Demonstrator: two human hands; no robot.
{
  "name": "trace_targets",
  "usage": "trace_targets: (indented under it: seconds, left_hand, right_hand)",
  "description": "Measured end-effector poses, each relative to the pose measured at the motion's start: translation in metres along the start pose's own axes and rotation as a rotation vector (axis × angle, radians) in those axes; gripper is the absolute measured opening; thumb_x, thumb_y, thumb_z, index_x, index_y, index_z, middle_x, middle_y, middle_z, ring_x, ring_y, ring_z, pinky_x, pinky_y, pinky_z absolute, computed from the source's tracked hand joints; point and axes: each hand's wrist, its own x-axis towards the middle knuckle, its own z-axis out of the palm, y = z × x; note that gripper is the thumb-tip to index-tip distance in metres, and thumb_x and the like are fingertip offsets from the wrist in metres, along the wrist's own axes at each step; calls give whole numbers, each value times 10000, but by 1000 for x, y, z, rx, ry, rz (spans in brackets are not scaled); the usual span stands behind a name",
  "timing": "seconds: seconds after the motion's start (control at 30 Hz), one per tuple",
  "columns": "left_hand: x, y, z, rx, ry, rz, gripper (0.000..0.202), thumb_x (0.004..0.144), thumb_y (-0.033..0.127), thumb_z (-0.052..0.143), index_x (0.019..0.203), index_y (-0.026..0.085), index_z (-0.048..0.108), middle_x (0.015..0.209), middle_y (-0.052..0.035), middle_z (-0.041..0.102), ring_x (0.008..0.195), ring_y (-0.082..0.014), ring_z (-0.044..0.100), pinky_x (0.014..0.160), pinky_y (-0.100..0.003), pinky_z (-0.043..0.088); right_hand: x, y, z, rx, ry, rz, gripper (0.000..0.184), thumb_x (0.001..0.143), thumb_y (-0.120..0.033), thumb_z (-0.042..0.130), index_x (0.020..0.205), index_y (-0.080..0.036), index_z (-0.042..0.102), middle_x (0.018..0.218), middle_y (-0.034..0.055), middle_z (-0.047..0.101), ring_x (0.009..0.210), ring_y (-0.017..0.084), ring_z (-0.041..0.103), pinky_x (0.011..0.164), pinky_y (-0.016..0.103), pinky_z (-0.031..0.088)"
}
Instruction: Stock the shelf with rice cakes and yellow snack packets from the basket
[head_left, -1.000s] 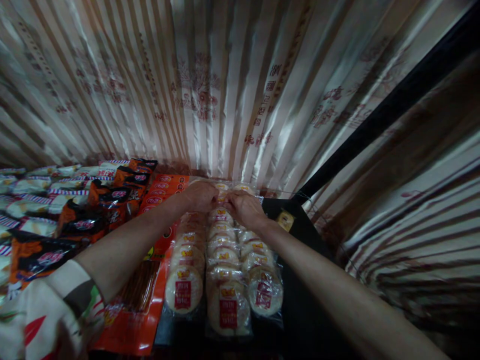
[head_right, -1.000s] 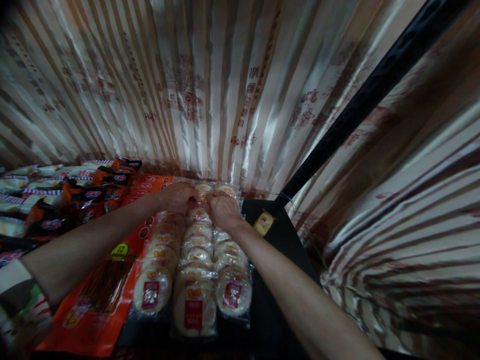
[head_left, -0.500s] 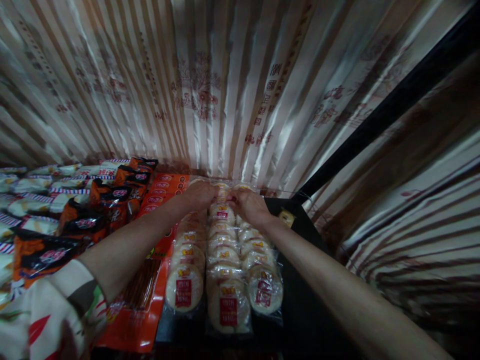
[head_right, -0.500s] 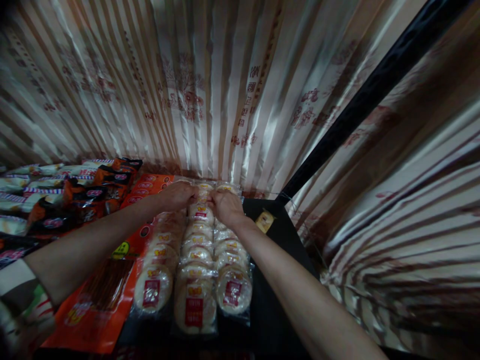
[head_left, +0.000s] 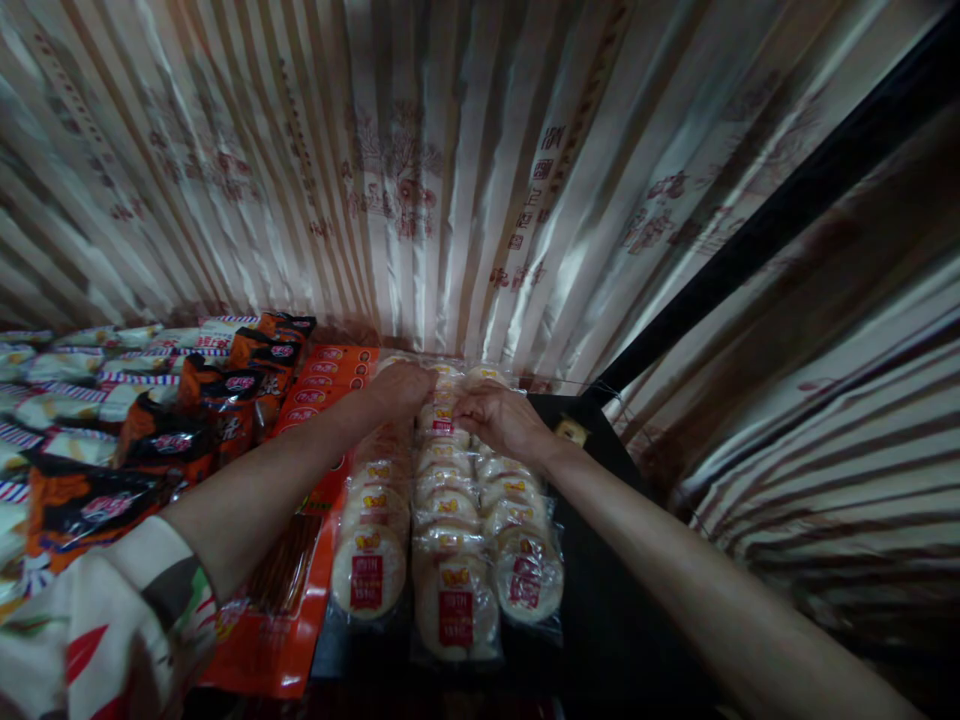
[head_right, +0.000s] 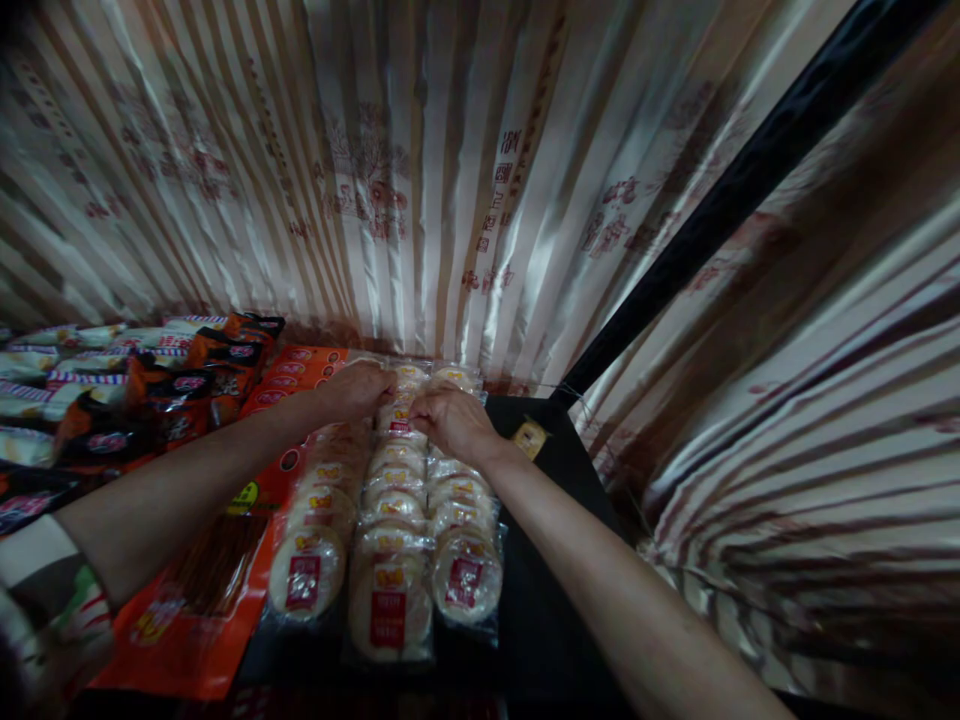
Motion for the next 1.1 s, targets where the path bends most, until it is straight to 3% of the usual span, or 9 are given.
trace_targets:
  seconds: [0.23, 0.43, 0.9, 1.1]
  left_hand:
    - [-1, 3, -4, 23, -4, -1, 197, 809, 189, 452, 905, 124, 611, 910, -115, 688, 867, -224, 635, 750, -314, 468]
    - [-4, 4, -6, 11, -5, -4, 197, 813, 209, 459, 904, 129, 614, 884, -111, 688, 853, -227, 634, 743, -320, 467]
    - [-7, 3, -7, -36, 46, -32, 184, 785, 175, 477, 861, 131, 639, 890, -92, 679, 839, -196, 611, 745, -293, 453]
    - [-11, 4, -12, -47, 158, 111, 176, 793, 188, 467, 779, 157, 640, 879, -69, 657, 872, -182, 581, 793, -287, 431]
  right_hand:
    - [-1, -6, -2, -24, -97, 9, 116, 823, -250, 578, 838, -227, 691, 813, 18, 691, 836, 166, 586, 726, 262, 408]
    - [0, -11, 0, -66, -131, 3, 111, 817, -209, 569, 814, -210, 679, 827, 21, 690, 811, 161, 586, 763, 271, 390]
    - [-5, -17, 4, -172, 34, 53, 119, 840, -197, 501, 788, -172, 605, 769, 30, 624, 776, 158, 529, 792, 273, 375]
    - [-5, -19, 6, -183, 74, 82, 123, 839, -192, 491, 787, -177, 601, 777, 35, 622, 808, 166, 528, 779, 270, 370]
